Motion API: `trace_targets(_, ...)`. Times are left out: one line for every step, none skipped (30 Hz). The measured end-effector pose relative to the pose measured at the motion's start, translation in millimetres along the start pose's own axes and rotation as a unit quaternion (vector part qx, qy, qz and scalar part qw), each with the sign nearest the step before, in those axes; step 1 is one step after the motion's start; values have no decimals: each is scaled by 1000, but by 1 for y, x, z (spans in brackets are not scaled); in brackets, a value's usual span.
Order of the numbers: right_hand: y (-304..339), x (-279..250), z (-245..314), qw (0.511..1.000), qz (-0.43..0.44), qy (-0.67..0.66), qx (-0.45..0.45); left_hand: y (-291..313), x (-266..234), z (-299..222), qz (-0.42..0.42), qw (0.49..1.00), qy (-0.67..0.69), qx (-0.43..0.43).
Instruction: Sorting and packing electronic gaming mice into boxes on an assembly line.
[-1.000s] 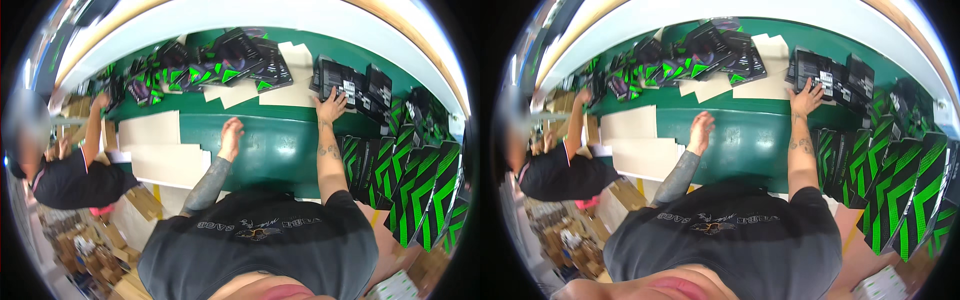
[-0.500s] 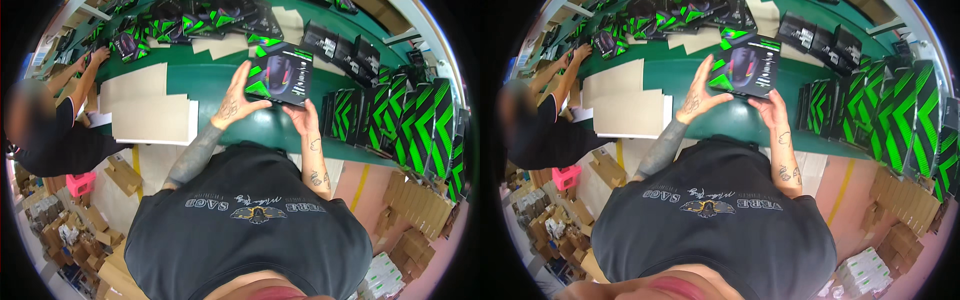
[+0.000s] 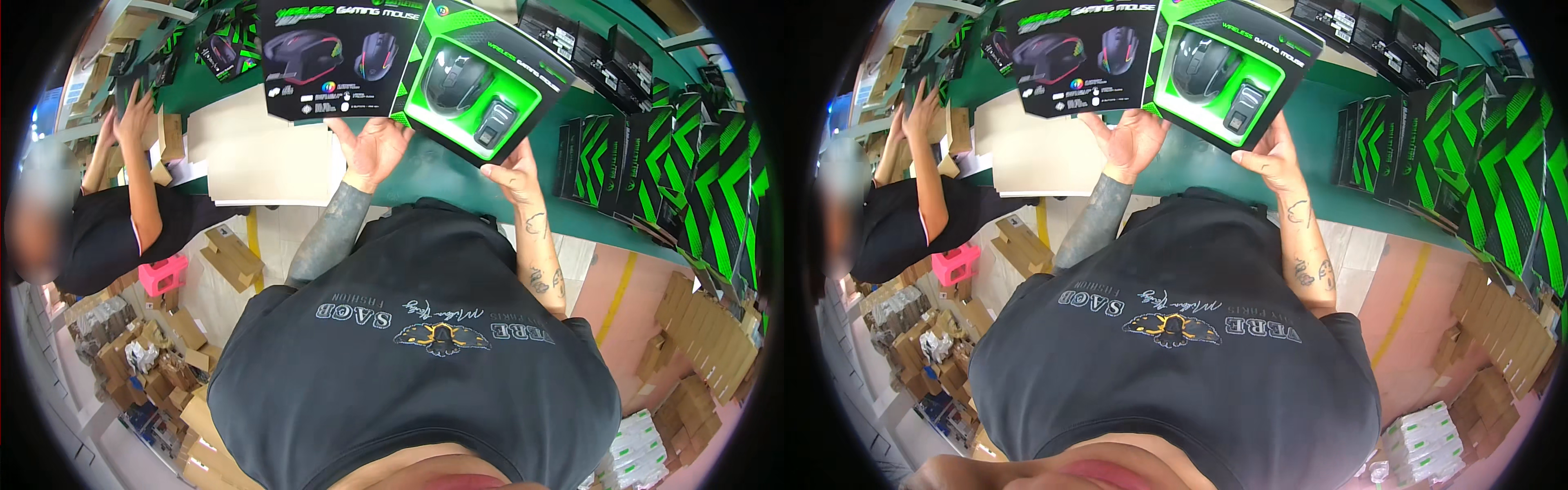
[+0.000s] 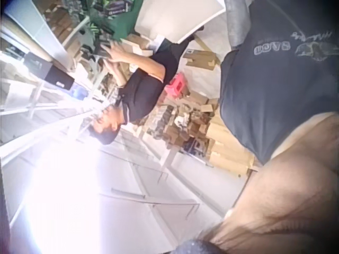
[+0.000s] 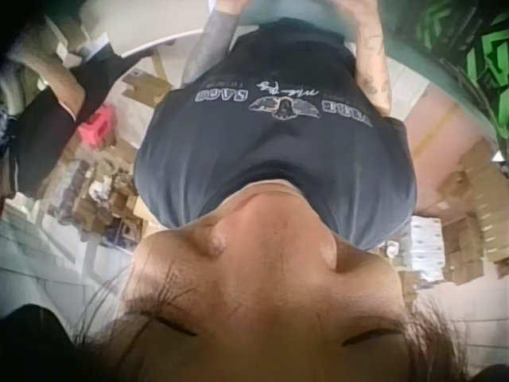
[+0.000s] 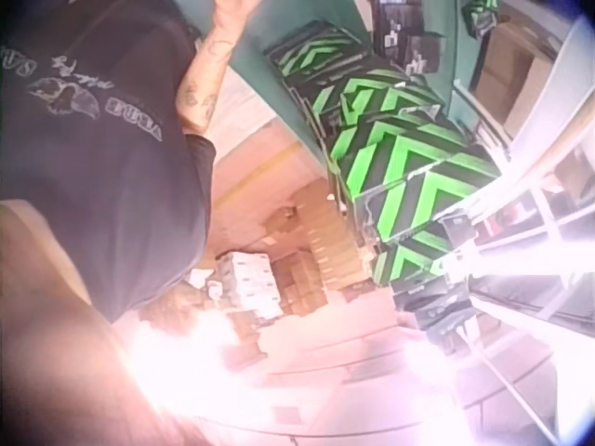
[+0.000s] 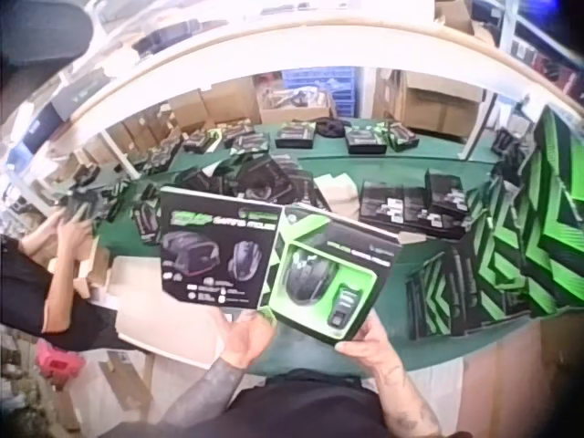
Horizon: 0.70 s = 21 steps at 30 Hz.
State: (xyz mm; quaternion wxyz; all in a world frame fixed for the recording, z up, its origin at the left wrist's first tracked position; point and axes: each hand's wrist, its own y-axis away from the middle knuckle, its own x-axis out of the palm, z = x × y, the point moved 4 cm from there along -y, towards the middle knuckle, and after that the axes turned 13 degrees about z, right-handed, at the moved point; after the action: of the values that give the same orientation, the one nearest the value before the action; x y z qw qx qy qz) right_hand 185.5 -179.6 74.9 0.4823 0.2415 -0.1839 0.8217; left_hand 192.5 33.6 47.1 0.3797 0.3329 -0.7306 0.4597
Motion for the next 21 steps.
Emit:
trace_targets(-1, -2, 1, 1000, -4, -4, 17, 5, -3, -3, -4, 1000, 1, 0)
trace_targets(-2, -5, 1, 1000, -4, -6, 20, 9, -4, -5, 24, 999, -19, -20)
trace_targets(-4, -7, 1, 999, 13, 1, 35, 11, -4, -8, 53, 997, -40, -40)
trace_targets(-9, -8, 2, 998, 31, 10, 50, 10, -2, -11, 52, 997, -40, -38)
trace_targets(-14, -8, 4, 997, 29, -1, 66, 10, 0, -13, 31, 992, -102, -69)
trace_targets(-17, -6, 5, 997, 32, 0, 66, 8, 2, -14, 10, 981, -165, -100)
trace_targets(-22, -3, 6, 997, 53, 2, 64, 18, -13, -11, -22, 966, -224, -128)
trace_targets(-30, -4, 5, 996, 71, 5, 58, 1, 11, -18, -82, 956, -234, -156)
trace_targets(-35, -10, -1, 993, 100, 2, 65, -3, -3, -17, -153, 931, -258, -209)
trace_targets(-36, -8, -3, 989, 115, -18, 94, -4, -12, -16, -226, 897, -279, -257)
trace_targets(-42, -9, -6, 985, 124, -14, 118, -5, -15, -16, -295, 870, -260, -299)
trace_targets(-49, -13, -9, 981, 131, -10, 140, -7, -18, -20, -291, 871, -266, -293)
trace_targets(-59, -18, -7, 978, 163, 22, 128, -15, -20, -22, -284, 894, -243, -246)
trace_targets(-72, -28, -4, 979, 159, 28, 121, -23, -23, -26, -274, 915, -218, -199)
trace_targets(-89, -38, -3, 976, 170, 26, 136, -29, -29, -41, -304, 902, -238, -193)
trace_targets(-102, -45, -1, 971, 177, 22, 157, -28, -50, -59, -309, 888, -294, -170)
trace_targets(-125, -55, 5, 965, 159, 94, 188, -44, -55, -74, -325, 888, -302, -121)
trace_targets(-145, -81, 4, 949, 58, 252, 180, -71, -52, -85, -317, 887, -325, -85)
trace_targets(-165, -116, 1, 875, -41, 448, 179, -90, -57, -98, -298, 890, -335, -81)
trace_targets(-182, -138, 6, 787, -118, 574, 191, -103, -62, -109, -313, 872, -363, -101)
trace_targets(-196, -163, 0, 728, -162, 633, 205, -108, -73, -116, -372, 829, -401, -111)
